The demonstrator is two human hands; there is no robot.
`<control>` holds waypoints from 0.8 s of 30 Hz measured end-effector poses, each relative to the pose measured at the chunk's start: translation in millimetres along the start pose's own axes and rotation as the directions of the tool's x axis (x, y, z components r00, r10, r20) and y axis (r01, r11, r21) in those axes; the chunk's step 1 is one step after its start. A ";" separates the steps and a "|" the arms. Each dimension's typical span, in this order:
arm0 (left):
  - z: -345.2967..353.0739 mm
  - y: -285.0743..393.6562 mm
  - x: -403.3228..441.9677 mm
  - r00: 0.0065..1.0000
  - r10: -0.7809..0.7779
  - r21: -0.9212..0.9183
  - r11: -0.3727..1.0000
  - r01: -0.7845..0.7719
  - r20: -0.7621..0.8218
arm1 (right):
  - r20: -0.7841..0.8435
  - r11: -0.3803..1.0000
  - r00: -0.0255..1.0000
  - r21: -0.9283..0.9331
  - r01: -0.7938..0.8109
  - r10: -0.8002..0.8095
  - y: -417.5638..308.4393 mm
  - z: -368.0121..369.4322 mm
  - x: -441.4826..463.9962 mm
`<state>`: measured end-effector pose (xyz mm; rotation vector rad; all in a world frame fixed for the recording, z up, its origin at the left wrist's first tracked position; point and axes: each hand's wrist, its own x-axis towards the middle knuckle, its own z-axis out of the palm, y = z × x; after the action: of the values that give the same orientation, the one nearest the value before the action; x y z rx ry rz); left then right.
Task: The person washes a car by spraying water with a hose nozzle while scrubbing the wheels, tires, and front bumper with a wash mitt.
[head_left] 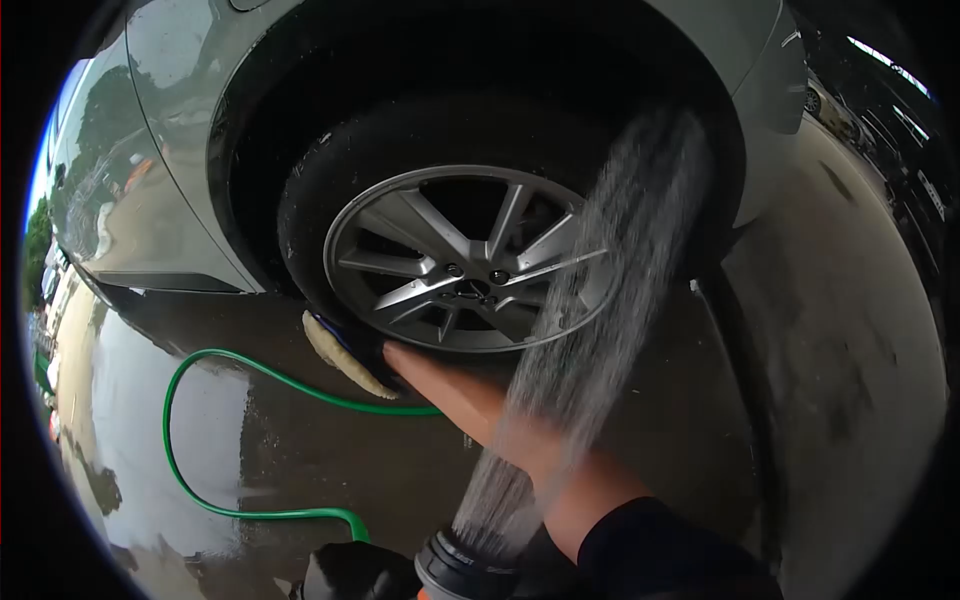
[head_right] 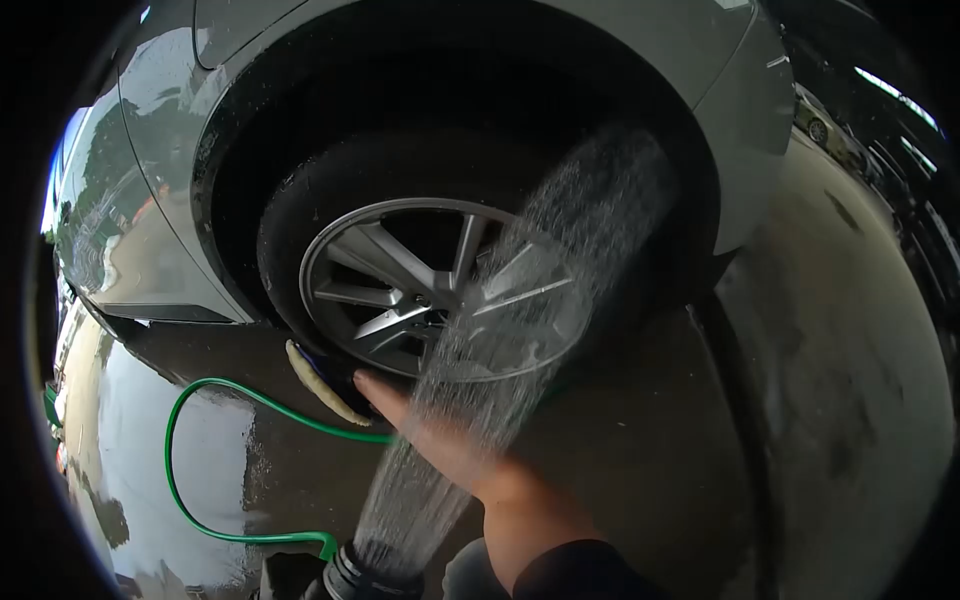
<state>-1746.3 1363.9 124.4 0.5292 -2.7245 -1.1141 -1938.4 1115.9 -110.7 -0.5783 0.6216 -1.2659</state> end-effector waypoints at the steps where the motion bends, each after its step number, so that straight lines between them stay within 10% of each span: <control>1: -1.7 -4.1 4.7 1.000 -0.017 -0.015 1.000 0.017 -0.007 | 0.003 0.993 1.000 -0.121 -0.003 0.003 -1.5 -13.1 -22.3; 13: 18.4 -23.1 27.0 0.996 -0.093 -0.138 0.986 0.092 0.003 | -0.054 0.819 0.951 -0.524 0.233 -0.305 -99.3 -63.5 -285.9; 16: 16.1 -24.4 23.0 0.988 -0.155 -0.159 0.976 0.148 -0.028 | 0.190 0.458 0.782 -0.719 0.523 -0.593 -173.6 -17.8 -293.2; 18: 16.1 -26.3 27.1 0.981 -0.189 -0.178 0.968 0.178 -0.043 | 0.417 -0.055 0.604 -0.850 0.524 -0.680 -225.7 16.8 -284.3; 20: 17.2 -26.5 27.9 0.974 -0.219 -0.196 0.959 0.204 -0.057 | 0.547 -0.110 0.527 -0.755 0.647 -0.650 -264.4 18.5 -269.8; 23: 20.5 -26.0 29.4 0.960 -0.268 -0.245 0.939 0.242 -0.079 | 0.555 0.267 0.517 -0.470 0.841 -0.651 -312.4 2.1 -270.1; 24: 20.1 -26.6 31.2 0.954 -0.288 -0.263 0.930 0.257 -0.086 | 0.617 -0.423 0.451 -0.779 0.462 -0.644 -327.9 -17.6 -281.1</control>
<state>-1773.6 1347.6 91.6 0.9239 -2.4087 -1.4113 -2226.1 1322.3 137.2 -2.4527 1.4998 -1.7264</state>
